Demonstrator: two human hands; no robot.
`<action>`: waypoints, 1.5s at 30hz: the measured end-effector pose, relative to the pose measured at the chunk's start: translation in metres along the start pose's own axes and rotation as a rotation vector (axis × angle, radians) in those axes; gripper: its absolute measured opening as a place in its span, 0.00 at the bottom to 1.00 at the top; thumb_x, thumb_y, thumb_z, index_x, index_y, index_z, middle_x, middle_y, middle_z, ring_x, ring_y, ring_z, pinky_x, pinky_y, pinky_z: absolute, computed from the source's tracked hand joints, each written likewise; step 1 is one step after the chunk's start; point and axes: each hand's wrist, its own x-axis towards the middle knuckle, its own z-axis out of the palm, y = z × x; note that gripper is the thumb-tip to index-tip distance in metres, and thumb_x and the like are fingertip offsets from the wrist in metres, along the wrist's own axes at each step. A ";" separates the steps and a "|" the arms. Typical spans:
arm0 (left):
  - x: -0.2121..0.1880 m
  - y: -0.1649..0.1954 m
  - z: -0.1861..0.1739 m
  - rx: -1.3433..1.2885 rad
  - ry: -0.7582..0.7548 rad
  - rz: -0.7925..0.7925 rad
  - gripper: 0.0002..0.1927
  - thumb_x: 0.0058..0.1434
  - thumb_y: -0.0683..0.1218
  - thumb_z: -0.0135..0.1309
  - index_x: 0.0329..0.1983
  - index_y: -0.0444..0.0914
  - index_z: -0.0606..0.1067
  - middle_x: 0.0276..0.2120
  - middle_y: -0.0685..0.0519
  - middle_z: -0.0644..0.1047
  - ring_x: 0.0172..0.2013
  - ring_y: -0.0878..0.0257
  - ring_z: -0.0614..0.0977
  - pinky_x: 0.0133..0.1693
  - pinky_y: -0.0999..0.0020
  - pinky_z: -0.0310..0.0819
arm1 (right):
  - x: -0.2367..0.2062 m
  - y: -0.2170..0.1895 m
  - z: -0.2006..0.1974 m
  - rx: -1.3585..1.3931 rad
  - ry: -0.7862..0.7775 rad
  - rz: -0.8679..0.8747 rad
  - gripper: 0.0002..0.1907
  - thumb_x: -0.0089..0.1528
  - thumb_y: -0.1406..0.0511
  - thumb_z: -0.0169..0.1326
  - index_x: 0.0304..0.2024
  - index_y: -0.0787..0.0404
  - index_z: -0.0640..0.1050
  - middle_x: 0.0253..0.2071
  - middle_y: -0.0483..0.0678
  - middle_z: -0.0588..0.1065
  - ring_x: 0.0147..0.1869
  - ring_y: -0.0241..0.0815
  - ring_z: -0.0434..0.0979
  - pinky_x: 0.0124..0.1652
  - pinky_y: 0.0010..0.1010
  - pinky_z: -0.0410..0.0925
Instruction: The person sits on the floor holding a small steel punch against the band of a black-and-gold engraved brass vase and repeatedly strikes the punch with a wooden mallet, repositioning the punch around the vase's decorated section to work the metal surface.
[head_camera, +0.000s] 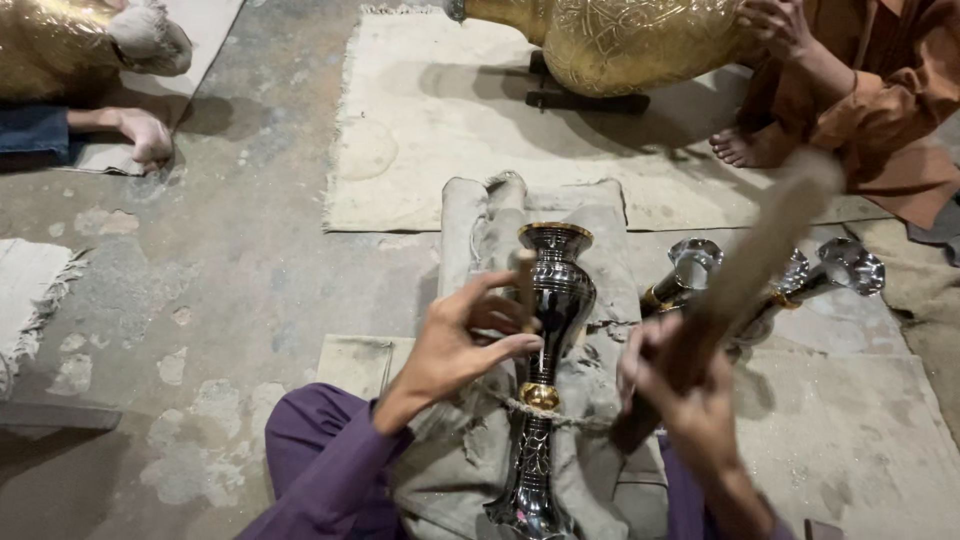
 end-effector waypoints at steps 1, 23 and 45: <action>0.007 0.001 0.003 0.026 -0.034 0.055 0.33 0.59 0.46 0.66 0.66 0.44 0.67 0.42 0.49 0.85 0.40 0.57 0.90 0.41 0.60 0.90 | -0.012 0.011 0.000 0.071 -0.006 0.000 0.14 0.63 0.66 0.61 0.43 0.62 0.69 0.33 0.48 0.75 0.32 0.37 0.78 0.31 0.32 0.77; 0.049 0.031 0.015 0.390 -0.489 0.327 0.26 0.59 0.44 0.61 0.63 0.48 0.75 0.41 0.55 0.85 0.39 0.61 0.87 0.45 0.60 0.81 | -0.046 0.003 -0.080 -1.356 0.073 -0.062 0.39 0.51 0.65 0.69 0.65 0.54 0.73 0.45 0.52 0.80 0.34 0.49 0.82 0.34 0.39 0.76; 0.037 0.034 0.017 0.438 -0.433 0.204 0.25 0.59 0.48 0.59 0.62 0.52 0.75 0.42 0.57 0.85 0.32 0.59 0.86 0.36 0.60 0.80 | -0.055 -0.019 -0.104 -1.181 0.116 -0.244 0.33 0.56 0.71 0.64 0.64 0.60 0.72 0.45 0.58 0.80 0.44 0.44 0.84 0.44 0.35 0.77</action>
